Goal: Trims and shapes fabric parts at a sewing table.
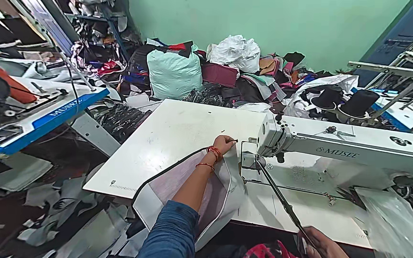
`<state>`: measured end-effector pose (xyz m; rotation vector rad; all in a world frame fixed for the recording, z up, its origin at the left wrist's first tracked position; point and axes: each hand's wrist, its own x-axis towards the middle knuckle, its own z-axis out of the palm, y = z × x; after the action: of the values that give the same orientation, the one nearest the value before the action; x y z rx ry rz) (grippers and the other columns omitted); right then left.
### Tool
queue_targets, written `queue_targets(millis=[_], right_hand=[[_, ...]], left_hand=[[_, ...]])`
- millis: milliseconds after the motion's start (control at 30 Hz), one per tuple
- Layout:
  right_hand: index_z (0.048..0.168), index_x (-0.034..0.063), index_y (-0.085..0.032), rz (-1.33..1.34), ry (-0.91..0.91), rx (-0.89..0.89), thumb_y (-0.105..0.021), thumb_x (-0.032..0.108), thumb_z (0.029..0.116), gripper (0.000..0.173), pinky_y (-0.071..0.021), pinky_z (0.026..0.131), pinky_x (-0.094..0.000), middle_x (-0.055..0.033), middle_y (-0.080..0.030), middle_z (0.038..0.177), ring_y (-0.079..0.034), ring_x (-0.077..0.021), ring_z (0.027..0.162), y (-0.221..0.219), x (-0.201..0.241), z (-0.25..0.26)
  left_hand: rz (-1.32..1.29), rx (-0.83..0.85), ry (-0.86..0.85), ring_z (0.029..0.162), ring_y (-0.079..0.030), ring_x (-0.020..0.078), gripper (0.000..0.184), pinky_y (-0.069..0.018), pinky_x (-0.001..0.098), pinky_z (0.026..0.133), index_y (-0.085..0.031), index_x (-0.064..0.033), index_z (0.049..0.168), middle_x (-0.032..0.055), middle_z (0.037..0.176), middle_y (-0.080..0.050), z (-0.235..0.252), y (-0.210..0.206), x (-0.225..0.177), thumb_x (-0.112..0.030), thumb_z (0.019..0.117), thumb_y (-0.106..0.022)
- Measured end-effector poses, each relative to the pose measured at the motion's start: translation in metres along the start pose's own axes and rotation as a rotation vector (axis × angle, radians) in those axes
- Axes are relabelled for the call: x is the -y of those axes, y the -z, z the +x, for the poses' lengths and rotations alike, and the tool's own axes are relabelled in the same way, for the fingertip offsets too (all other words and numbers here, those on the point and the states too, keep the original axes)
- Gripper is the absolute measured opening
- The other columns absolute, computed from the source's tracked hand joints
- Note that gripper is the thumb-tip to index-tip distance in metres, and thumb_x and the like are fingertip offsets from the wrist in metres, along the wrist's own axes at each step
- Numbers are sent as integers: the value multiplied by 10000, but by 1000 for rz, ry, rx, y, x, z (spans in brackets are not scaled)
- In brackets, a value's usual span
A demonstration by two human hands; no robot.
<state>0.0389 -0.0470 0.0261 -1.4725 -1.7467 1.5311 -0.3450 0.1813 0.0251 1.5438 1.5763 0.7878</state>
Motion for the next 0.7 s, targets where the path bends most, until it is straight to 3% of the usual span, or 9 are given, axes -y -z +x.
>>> queue_targets(millis=[133,267,433,700], right_hand=[[1264,71,-491,138,-24,114,-556,609,950,626,-456,486,-215,100,-496,685,-479,-19,506,-20,30,38],[1183,131,-506,115,-148,101,-542,556,951,486,-454,439,-213,77,-481,644,-470,-41,448,-36,56,71],[1118,129,-509,98,-187,67,-552,566,948,472,-453,429,-208,57,-497,654,-471,-48,438,-53,67,93],[1127,107,-515,67,-189,12,-557,518,972,440,-432,407,-206,45,-489,643,-451,-49,417,-72,81,109]], left_hand=[[-81,-33,-58,941,-651,205,267,-501,393,912,-705,50,1134,180,1029,-713,-8,-4,12,-165,1037,-582],[-114,-11,-57,915,-642,217,256,-504,405,888,-703,54,1127,183,1005,-700,-9,0,14,-136,1038,-555],[-91,-13,-80,914,-646,257,244,-504,442,880,-702,54,1094,196,967,-693,-5,0,16,-125,1028,-548],[-65,4,-62,871,-618,269,254,-493,447,845,-674,67,1078,197,927,-656,-7,2,11,-133,1045,-522]])
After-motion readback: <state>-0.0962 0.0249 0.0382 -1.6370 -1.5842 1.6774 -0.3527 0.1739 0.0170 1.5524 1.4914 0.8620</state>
